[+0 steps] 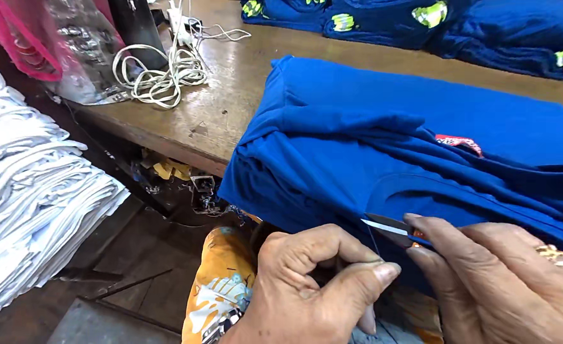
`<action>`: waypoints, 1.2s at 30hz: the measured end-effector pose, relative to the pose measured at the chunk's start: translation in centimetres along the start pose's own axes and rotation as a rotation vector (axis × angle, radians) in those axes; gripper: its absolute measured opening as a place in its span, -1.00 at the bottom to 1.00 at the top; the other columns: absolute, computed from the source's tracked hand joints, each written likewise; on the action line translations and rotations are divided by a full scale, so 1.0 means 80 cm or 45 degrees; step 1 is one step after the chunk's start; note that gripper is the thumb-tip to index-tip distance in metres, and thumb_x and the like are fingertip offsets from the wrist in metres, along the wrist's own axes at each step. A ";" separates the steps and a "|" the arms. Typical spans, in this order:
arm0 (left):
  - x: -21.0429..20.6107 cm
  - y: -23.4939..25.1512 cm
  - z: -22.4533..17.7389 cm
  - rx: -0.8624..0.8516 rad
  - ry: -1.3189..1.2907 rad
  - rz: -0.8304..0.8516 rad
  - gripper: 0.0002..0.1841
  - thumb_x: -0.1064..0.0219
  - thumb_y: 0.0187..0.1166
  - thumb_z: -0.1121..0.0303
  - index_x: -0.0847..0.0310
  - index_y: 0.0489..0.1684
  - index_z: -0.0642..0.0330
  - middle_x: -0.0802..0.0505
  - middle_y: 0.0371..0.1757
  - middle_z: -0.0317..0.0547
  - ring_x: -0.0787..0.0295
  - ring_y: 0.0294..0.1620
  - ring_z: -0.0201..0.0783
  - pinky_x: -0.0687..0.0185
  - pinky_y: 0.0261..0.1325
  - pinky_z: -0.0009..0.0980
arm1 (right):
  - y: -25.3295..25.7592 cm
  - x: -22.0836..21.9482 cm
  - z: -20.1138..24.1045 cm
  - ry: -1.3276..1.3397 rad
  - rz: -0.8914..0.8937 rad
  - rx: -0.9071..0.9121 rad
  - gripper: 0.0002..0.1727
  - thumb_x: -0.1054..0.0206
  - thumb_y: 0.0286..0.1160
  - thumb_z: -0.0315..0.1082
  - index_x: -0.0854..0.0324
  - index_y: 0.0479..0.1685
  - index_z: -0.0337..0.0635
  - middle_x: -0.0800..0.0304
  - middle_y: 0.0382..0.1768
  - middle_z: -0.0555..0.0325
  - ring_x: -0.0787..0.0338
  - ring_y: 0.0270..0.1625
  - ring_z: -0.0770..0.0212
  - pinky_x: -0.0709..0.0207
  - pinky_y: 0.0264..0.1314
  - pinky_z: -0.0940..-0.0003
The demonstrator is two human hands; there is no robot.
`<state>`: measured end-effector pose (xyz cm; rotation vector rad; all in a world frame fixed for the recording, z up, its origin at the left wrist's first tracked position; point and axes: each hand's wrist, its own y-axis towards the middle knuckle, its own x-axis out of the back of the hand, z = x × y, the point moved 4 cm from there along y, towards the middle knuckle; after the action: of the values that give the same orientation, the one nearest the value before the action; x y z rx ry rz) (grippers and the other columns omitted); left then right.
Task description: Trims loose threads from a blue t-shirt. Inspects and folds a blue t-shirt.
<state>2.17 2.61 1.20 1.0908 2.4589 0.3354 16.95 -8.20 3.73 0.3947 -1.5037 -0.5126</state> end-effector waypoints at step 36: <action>0.035 0.016 0.013 0.401 0.125 -0.187 -0.77 -0.39 0.66 0.31 -0.87 -0.20 0.30 -0.79 -0.60 0.07 -0.66 -0.72 -0.30 -0.59 -0.67 -0.51 | 0.021 -0.057 0.012 1.990 0.135 -1.103 -0.89 -0.29 0.56 -0.45 -0.75 -0.17 -0.14 -0.25 -0.80 0.27 -0.18 -0.84 0.52 -0.12 -0.87 0.62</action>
<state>1.81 5.59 -0.06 1.0242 2.7259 -0.0476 16.14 -4.22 0.86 -0.0467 0.2516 -0.4957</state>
